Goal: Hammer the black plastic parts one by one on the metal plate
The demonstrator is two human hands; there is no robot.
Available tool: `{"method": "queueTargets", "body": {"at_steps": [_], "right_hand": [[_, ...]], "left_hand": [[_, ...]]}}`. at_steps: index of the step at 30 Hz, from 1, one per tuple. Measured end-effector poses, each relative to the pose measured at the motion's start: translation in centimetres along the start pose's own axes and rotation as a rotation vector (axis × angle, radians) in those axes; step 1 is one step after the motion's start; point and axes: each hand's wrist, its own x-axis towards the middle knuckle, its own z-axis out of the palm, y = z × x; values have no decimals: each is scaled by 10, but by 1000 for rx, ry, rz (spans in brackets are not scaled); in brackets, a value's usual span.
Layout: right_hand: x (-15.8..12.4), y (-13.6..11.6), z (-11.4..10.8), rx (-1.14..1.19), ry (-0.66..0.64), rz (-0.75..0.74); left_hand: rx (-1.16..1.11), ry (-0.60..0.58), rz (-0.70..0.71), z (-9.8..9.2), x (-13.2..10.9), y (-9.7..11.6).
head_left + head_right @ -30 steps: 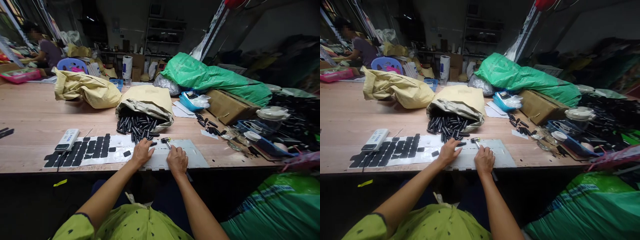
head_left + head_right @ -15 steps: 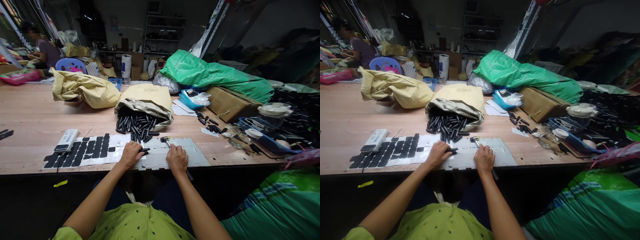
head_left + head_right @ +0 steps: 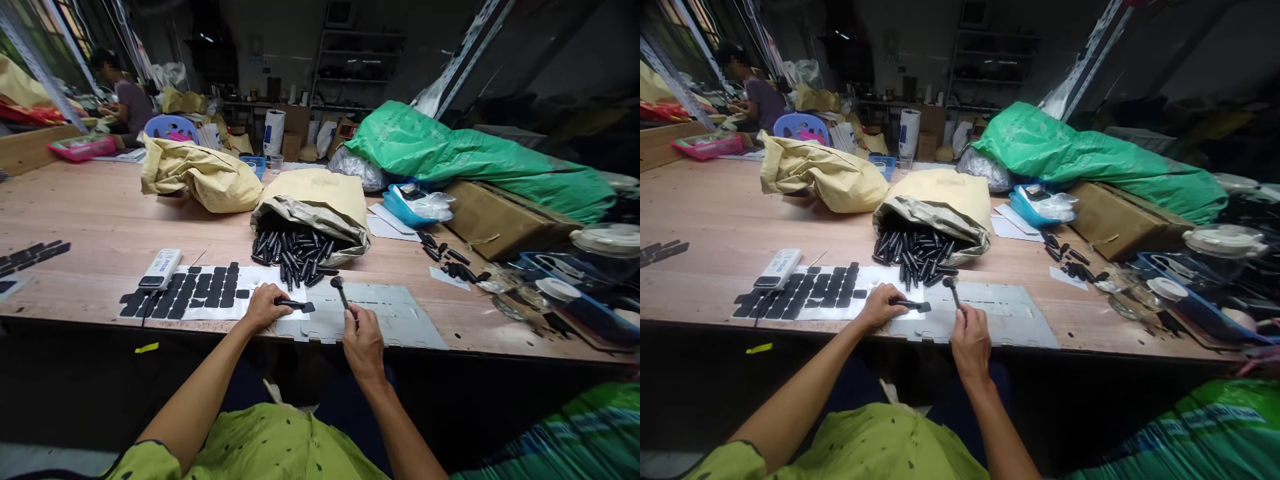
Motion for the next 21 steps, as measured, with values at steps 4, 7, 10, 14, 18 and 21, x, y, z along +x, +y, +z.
{"method": "queueTargets", "body": {"at_steps": [4, 7, 10, 14, 18, 21], "right_hand": [[-32, -28, 11, 244, -170, -80], [-41, -38, 19, 292, -243, -95], [-41, -43, 22, 291, -255, -120], [-41, -47, 26, 305, -297, -161], [-45, -46, 31, 307, -354, -135], [-43, -44, 28, 315, -328, -99]], "left_hand": [[9, 16, 4, 2, 0, -2], [26, 34, 17, 4, 0, -4], [39, 44, 28, 6, 0, -5], [70, 48, 44, 7, 0, -7], [75, 65, 52, 9, 0, -8], [49, 68, 56, 9, 0, -7]]}}
